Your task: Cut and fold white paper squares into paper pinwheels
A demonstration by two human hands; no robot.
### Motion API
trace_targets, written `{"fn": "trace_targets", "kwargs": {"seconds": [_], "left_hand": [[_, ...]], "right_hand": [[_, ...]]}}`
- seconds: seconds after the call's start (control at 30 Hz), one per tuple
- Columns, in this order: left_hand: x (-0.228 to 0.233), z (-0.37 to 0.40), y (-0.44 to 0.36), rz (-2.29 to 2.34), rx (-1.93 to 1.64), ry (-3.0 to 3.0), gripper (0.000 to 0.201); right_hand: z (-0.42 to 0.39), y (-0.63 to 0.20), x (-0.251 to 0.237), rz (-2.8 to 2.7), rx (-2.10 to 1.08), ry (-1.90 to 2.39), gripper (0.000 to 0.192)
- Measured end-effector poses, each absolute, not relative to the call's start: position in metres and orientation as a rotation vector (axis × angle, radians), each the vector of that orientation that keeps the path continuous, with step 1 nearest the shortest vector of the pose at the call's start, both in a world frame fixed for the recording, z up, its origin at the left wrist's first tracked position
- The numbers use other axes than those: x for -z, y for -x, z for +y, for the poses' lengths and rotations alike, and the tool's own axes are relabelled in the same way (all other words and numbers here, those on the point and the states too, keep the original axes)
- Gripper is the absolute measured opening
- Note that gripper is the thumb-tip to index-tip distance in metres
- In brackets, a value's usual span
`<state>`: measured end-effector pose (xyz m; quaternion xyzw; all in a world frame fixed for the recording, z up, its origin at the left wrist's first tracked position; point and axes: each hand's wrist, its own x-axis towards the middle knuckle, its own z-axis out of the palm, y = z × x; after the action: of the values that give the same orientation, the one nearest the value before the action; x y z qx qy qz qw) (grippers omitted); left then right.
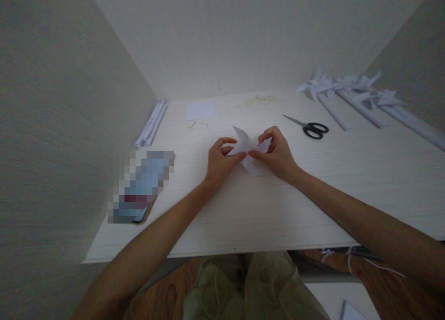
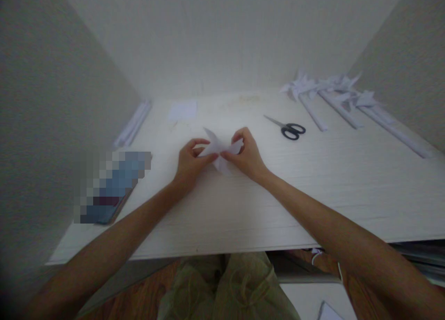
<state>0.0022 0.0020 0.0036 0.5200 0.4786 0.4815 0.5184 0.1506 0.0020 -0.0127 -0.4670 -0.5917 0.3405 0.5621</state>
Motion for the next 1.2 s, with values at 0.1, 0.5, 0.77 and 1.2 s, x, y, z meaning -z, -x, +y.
{"fn": "trace_targets", "kwargs": {"seconds": [0.1, 0.5, 0.77, 1.2], "left_hand": [[-0.004, 0.002, -0.002, 1.139, -1.159, -1.232, 0.037], [-0.005, 0.003, 0.001, 1.095, -1.109, -1.246, 0.036], [-0.004, 0.001, 0.003, 1.051, -1.106, -1.278, 0.037], [0.003, 0.021, 0.017, 0.798, -1.128, -1.100, 0.041]], "right_hand": [[0.002, -0.150, 0.013, -1.392, -0.782, 1.104, 0.035], [0.000, -0.151, 0.013, -1.451, -0.714, 1.111, 0.030], [-0.003, -0.157, 0.018, -1.462, -0.996, 1.080, 0.031], [-0.003, -0.154, 0.009, -0.878, -1.307, 0.892, 0.022]]}}
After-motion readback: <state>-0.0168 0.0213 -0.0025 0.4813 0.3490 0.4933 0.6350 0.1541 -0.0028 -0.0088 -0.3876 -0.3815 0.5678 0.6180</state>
